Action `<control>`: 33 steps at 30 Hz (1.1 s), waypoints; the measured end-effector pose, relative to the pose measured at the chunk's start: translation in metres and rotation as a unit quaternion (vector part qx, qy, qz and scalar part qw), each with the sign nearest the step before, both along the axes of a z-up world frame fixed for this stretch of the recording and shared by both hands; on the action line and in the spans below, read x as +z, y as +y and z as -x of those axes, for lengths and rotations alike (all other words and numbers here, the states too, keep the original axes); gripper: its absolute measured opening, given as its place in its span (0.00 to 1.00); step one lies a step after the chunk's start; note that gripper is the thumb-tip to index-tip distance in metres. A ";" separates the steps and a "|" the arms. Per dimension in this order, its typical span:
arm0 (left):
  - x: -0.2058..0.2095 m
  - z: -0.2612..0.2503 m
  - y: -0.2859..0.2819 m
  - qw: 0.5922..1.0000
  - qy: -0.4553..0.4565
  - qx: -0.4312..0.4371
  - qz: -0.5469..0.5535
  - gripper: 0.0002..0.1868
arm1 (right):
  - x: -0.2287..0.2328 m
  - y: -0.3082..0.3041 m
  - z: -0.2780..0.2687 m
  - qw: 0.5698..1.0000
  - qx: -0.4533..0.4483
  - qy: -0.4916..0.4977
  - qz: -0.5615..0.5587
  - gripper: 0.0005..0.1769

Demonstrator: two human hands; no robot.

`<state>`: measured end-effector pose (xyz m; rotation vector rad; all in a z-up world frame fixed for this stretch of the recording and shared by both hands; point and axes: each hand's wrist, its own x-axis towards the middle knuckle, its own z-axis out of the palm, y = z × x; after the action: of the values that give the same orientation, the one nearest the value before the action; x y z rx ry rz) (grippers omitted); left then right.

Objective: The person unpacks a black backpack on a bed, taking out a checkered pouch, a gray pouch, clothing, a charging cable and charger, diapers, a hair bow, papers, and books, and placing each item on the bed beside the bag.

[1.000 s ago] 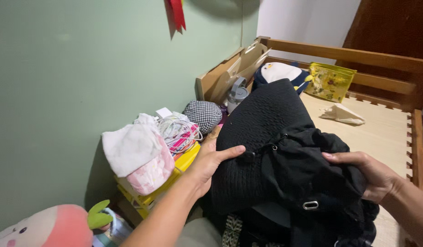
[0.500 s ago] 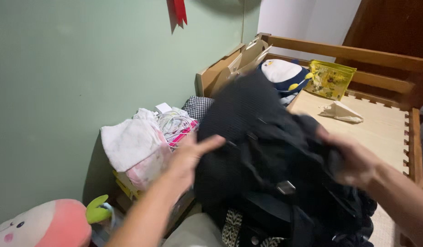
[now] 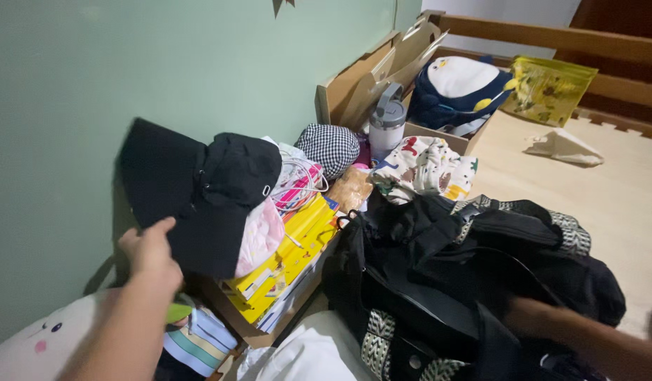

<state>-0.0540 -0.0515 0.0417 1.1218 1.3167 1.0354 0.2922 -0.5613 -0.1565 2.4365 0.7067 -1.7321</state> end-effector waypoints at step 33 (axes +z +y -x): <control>0.022 -0.110 -0.287 0.817 -0.248 -0.514 0.085 0.15 | 0.317 0.095 0.074 0.693 -0.338 0.355 -0.528 0.16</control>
<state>0.0564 -0.3387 0.0637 1.0907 0.2428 0.3180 0.2179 -0.4667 0.1610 2.7522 1.2419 -3.4727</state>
